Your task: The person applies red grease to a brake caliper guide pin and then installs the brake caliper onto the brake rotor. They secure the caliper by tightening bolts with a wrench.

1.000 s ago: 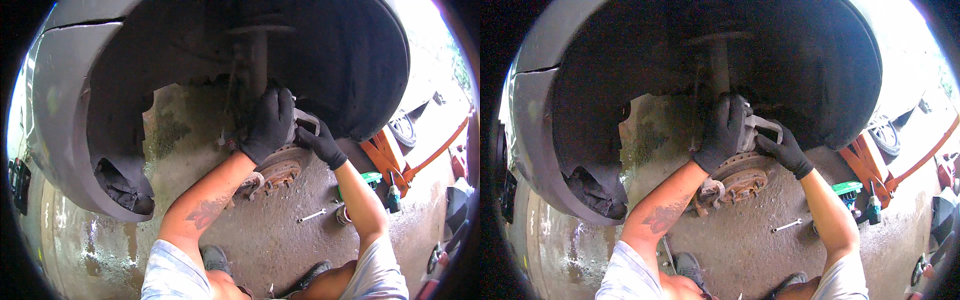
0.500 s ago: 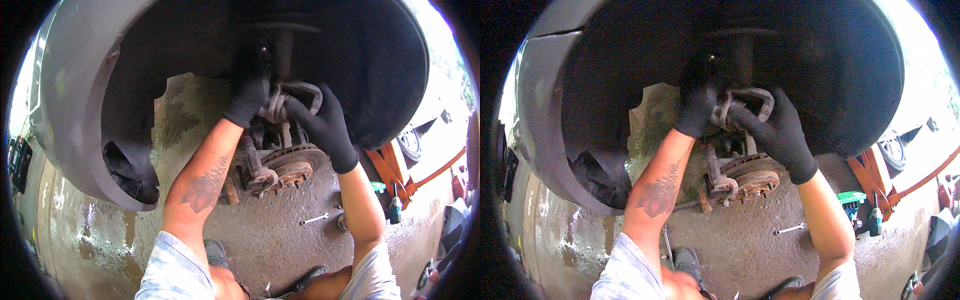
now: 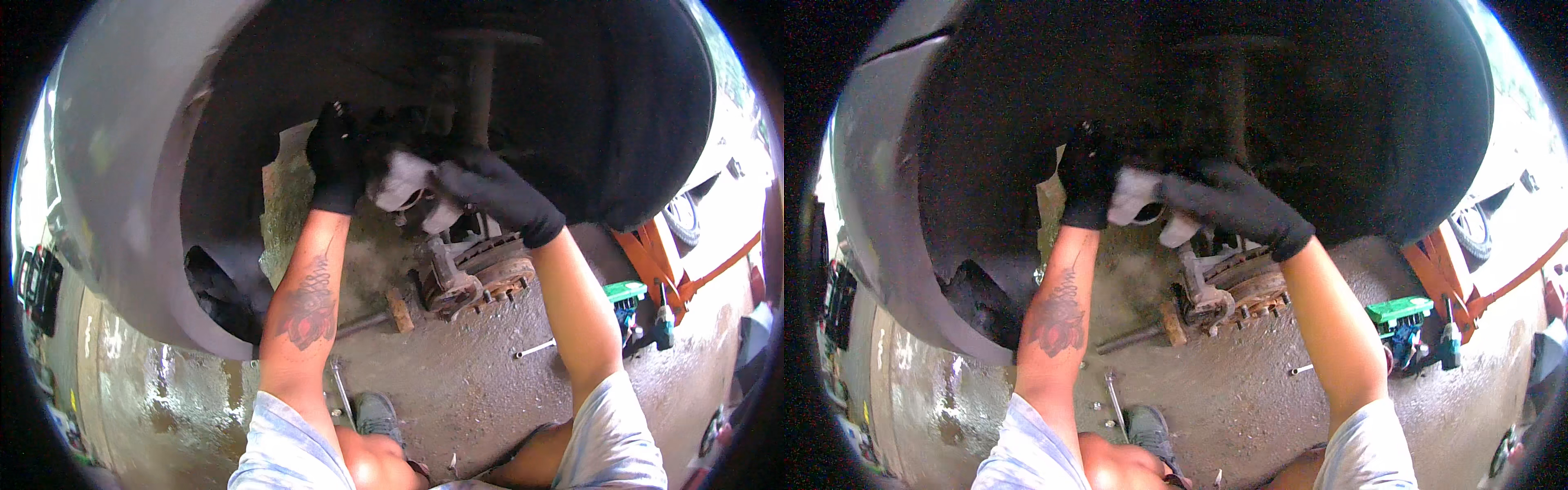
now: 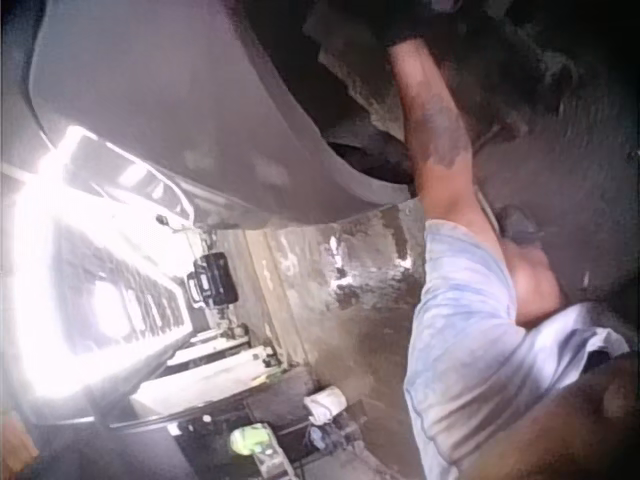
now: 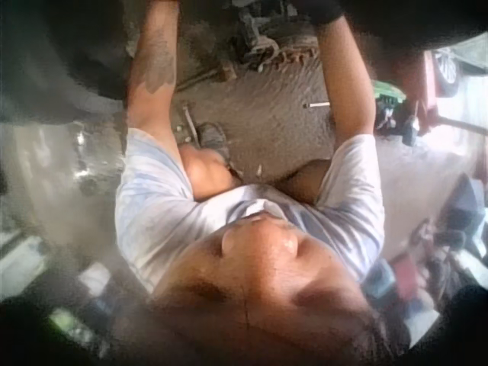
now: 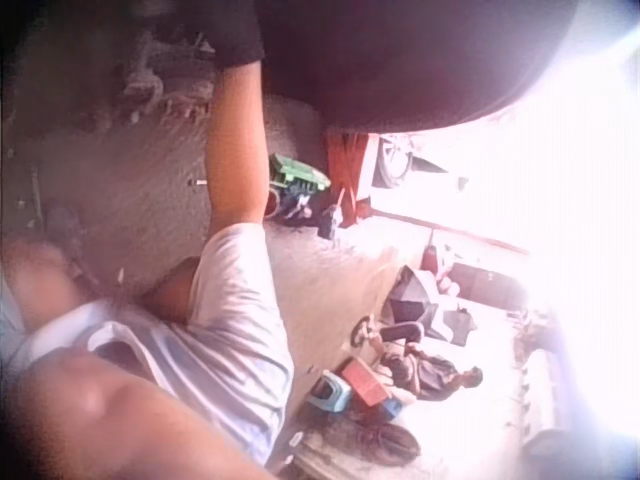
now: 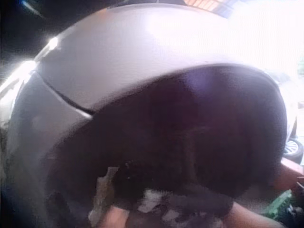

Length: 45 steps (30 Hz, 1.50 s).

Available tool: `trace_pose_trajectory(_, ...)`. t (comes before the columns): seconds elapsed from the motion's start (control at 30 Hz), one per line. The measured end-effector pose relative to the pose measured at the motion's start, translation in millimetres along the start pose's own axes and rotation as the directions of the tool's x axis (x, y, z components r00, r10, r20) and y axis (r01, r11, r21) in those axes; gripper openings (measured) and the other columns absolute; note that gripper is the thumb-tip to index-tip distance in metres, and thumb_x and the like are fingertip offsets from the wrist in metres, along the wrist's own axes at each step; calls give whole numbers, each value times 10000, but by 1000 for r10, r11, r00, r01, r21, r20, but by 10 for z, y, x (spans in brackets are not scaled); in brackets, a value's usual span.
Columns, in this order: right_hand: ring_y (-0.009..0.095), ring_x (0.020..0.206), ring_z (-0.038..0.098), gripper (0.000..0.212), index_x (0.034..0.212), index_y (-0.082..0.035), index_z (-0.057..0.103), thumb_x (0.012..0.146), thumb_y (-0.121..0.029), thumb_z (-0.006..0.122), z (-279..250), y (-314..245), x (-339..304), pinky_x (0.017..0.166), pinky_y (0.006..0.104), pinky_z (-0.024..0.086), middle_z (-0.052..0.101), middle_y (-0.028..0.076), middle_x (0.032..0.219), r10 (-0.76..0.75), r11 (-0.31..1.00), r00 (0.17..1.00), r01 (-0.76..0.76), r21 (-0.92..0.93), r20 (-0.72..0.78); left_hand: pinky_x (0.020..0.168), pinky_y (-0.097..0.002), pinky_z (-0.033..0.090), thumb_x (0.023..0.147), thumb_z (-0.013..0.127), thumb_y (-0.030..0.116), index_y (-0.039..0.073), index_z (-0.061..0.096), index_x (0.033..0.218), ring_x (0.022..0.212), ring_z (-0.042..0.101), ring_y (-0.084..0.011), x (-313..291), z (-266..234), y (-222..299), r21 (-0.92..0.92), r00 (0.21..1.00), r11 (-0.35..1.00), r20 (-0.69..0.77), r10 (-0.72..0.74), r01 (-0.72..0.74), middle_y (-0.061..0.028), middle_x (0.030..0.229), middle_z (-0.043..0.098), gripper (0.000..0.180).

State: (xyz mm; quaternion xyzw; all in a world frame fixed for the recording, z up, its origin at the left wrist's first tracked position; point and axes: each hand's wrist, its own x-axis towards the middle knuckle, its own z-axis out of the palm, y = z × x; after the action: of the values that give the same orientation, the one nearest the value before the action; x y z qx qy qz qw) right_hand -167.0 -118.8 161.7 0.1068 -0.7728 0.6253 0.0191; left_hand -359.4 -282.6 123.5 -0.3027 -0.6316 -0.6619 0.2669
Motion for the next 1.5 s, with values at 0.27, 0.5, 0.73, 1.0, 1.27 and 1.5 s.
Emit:
trace_pose_trajectory(0.27, 146, 832, 610, 496, 1126, -10, 597, 894, -448, 604, 219, -57, -6, 767, 312, 511, 661, 92, 871, 211, 975, 947, -223, -21, -241, 846, -332, 483, 920, 537, 226, 23, 588, 1120, 993, 585, -203, -77, -250, -41, -806, 860, 306, 495, -123, 507, -57, 1088, 624, 289)
trace_pose_trajectory(0.5, 180, 804, 618, 527, 1203, -79, 527, 894, -503, 575, 1163, -33, 14, 726, 322, 531, 598, 69, 974, 228, 611, 913, 136, 780, -338, 828, -344, 500, 800, 604, 63, -44, 612, 1094, 949, 620, -250, -168, -465, -743, -463, 788, 660, 506, -351, 591, -154, 1049, 659, 313)
trace_pose_trajectory(0.73, 146, 838, 613, 365, 1148, -104, 590, 867, -324, 667, 1624, 233, 94, 749, 302, 515, 631, 16, 989, 354, 311, 852, 282, 908, -386, 843, -344, 499, 771, 659, 151, -58, 633, 1063, 940, 633, -236, -482, -663, -246, -43, 614, 914, 753, -236, 404, -143, 1041, 660, 360)
trace_pose_trajectory(1.0, 120, 866, 611, 277, 1015, -44, 659, 856, -269, 682, 1734, 645, 166, 781, 285, 486, 669, 24, 888, 106, 785, 758, 334, 522, -644, 896, -377, 475, 813, 601, 431, -47, 593, 1091, 1008, 588, -270, -721, -890, -351, -180, 582, 790, 772, -256, 586, -169, 1126, 597, 553)
trace_pose_trajectory(1.27, 180, 1056, 566, 563, 1272, 2, 468, 799, -159, 728, 1674, 839, -28, 932, 330, 447, 589, 106, 1187, -33, 806, 789, 384, 450, -614, 691, -293, 497, 880, 525, 212, 104, 493, 702, 597, 516, -155, -579, -1142, -1100, -544, 630, 319, 654, -418, 776, -27, 595, 488, 211)
trace_pose_trajectory(1.5, 190, 1080, 554, 631, 1282, -4, 453, 760, -182, 760, 1677, 926, -188, 945, 337, 438, 572, 110, 1201, 44, 898, 828, 213, 386, -559, 629, -296, 439, 875, 574, 159, 76, 571, 801, 688, 553, -166, -696, -783, -525, -409, 492, 289, 584, -646, 866, -35, 702, 530, 111)
